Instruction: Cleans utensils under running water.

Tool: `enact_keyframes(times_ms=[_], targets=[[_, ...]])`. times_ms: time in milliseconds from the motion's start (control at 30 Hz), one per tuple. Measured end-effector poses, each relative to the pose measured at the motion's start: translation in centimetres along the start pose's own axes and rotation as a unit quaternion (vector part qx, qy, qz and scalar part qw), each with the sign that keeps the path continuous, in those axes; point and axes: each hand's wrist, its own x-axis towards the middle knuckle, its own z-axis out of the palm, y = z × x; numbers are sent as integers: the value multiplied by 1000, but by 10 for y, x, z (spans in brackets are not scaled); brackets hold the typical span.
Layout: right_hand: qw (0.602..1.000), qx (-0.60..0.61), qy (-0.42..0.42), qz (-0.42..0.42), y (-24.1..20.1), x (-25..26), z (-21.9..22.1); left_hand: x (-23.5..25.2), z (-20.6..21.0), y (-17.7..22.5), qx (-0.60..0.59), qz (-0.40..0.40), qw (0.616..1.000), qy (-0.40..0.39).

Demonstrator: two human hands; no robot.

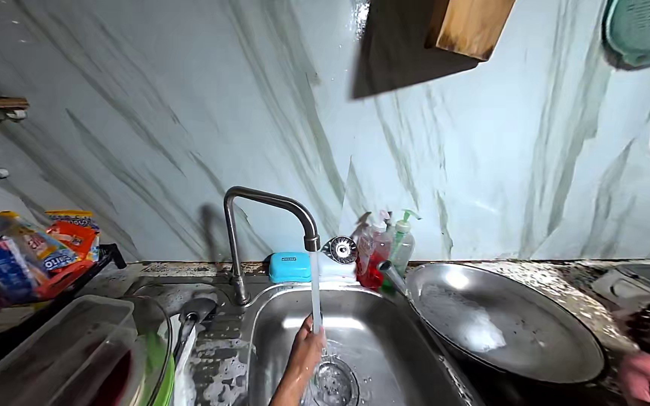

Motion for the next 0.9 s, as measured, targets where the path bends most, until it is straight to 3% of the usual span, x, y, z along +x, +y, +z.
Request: enact_keyframes(times_ms=[100,133,200,267,333,433,533,567,633,700,767,900], targets=[[996,-21,-90,-5,-43,47,-12,2,-1,-11,-10,29,1000,-5],[995,-10,-92,-48,-63,64,-7,3,-1,-17,-19,51,998,6],[981,78,-40,-174,-105,95,19,5,0,-27,-35,85,995,32],[942,229,-4,-246,-151,121,47,3,4,-28,-37,100,992,70],[871,419,-28,-254,-197,133,66,-1,9,-24,-27,111,984,135],[762,624,8,-171,-257,128,73,-9,5,-17,20,123,975,186],[604,792,19,-93,-284,138,68,-22,-22,14,224,50,968,97],[580,810,11,-83,-283,143,64,-25,-33,22,284,46,954,83],[599,796,-3,-84,-274,146,54,-33,-62,34,347,72,924,143],[658,747,-17,-94,-266,146,51,-35,-100,41,390,52,885,249],[730,675,-60,-90,-261,145,54,-31,-134,39,457,-17,833,313],[774,604,-132,-138,-265,145,71,-14,-144,36,558,-190,760,275]])
